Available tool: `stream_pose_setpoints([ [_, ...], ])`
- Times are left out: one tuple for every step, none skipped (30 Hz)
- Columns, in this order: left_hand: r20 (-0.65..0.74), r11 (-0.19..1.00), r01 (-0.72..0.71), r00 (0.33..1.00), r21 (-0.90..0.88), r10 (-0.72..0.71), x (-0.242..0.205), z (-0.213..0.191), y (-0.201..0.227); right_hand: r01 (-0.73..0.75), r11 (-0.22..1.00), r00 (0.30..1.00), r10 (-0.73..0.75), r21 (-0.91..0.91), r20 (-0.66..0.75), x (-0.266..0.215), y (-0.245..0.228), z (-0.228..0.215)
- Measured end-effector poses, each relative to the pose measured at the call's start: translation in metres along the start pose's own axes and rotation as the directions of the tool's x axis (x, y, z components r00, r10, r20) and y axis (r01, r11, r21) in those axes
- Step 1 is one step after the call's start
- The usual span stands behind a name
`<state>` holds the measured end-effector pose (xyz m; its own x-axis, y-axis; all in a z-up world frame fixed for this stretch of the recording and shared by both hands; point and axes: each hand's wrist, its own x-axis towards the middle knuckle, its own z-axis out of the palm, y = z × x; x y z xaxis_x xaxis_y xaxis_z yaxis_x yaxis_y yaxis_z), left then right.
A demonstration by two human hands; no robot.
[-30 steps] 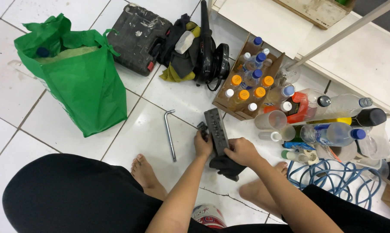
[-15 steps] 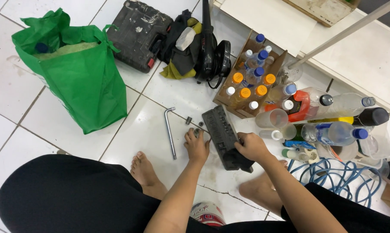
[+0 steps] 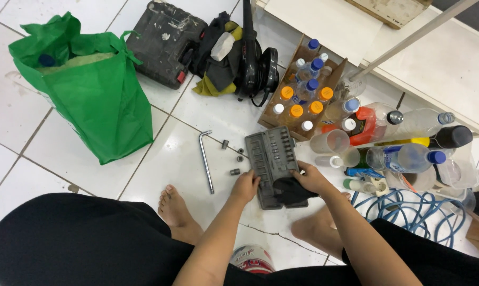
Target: The person sits on the floor and organizes a set of metal tools into a gray plastic case. They use a black cloth to wipe the tools before placing them into the designated slots within the case.
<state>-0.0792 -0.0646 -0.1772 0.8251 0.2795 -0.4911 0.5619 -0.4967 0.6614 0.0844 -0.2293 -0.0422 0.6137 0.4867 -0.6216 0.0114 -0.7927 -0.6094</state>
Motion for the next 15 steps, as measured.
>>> stream_pose_setpoints([
  [0.002, 1.000, 0.005, 1.000, -0.002, -0.005, -0.008, 0.000, 0.005, -0.003, 1.000, 1.000, 0.003, -0.001, 0.005, 0.008, 0.023, 0.005],
  [0.007, 1.000, -0.023, 1.000, -0.021, 0.023, -0.016, -0.001, 0.011, -0.013, 0.993, 1.000, 0.010, -0.122, -0.018, 0.017, 0.046, 0.010],
  [0.004, 0.998, -0.060, 0.998, -0.031, 0.060, -0.018, -0.007, 0.016, -0.017, 0.972, 0.999, 0.006, -0.236, -0.050, 0.031, 0.065, 0.015],
  [0.000, 0.998, -0.063, 0.998, -0.025, 0.063, -0.024, -0.023, 0.028, -0.012, 0.973, 0.999, 0.000, -0.232, -0.053, 0.037, 0.064, 0.018],
  [0.046, 0.999, -0.051, 0.998, 0.003, 0.051, -0.035, -0.032, 0.041, -0.033, 0.980, 0.998, 0.021, -0.197, -0.062, 0.036, 0.068, 0.023],
  [0.092, 0.999, -0.041, 0.995, 0.033, 0.038, -0.047, -0.042, 0.054, -0.054, 0.985, 0.997, 0.043, -0.162, -0.071, 0.035, 0.072, 0.028],
  [0.096, 0.999, -0.044, 0.995, 0.033, 0.040, -0.048, -0.039, 0.057, -0.058, 0.985, 0.996, 0.046, -0.161, -0.073, 0.036, 0.073, 0.029],
  [0.108, 0.993, -0.019, 0.994, 0.113, 0.006, -0.050, -0.037, 0.060, -0.059, 0.990, 0.997, 0.051, -0.130, -0.063, 0.037, 0.073, 0.030],
  [0.114, 0.981, 0.007, 0.993, 0.192, -0.029, -0.051, -0.036, 0.063, -0.058, 0.993, 0.997, 0.053, -0.101, -0.052, 0.039, 0.072, 0.031],
  [0.115, 0.982, 0.005, 0.993, 0.191, -0.028, -0.047, -0.030, 0.057, -0.060, 0.993, 0.997, 0.054, -0.102, -0.054, 0.041, 0.074, 0.031],
  [0.086, 0.968, -0.029, 0.996, 0.251, 0.007, -0.044, -0.024, 0.050, -0.066, 0.991, 0.997, 0.060, -0.114, -0.056, 0.041, 0.076, 0.031],
  [0.060, 0.948, -0.060, 0.997, 0.311, 0.044, -0.042, -0.017, 0.043, -0.072, 0.989, 0.996, 0.065, -0.125, -0.058, 0.041, 0.079, 0.032],
  [0.058, 0.948, -0.059, 0.997, 0.312, 0.044, -0.042, -0.015, 0.039, -0.069, 0.990, 0.996, 0.063, -0.125, -0.058, 0.041, 0.082, 0.035],
  [0.012, 0.946, -0.085, 0.996, 0.312, 0.085, -0.043, -0.013, 0.035, -0.055, 0.990, 0.995, 0.045, -0.128, -0.084, 0.042, 0.085, 0.038],
  [-0.035, 0.942, -0.113, 0.991, 0.316, 0.130, -0.042, -0.012, 0.031, -0.040, 0.991, 0.993, 0.025, -0.130, -0.112, 0.044, 0.087, 0.040],
])
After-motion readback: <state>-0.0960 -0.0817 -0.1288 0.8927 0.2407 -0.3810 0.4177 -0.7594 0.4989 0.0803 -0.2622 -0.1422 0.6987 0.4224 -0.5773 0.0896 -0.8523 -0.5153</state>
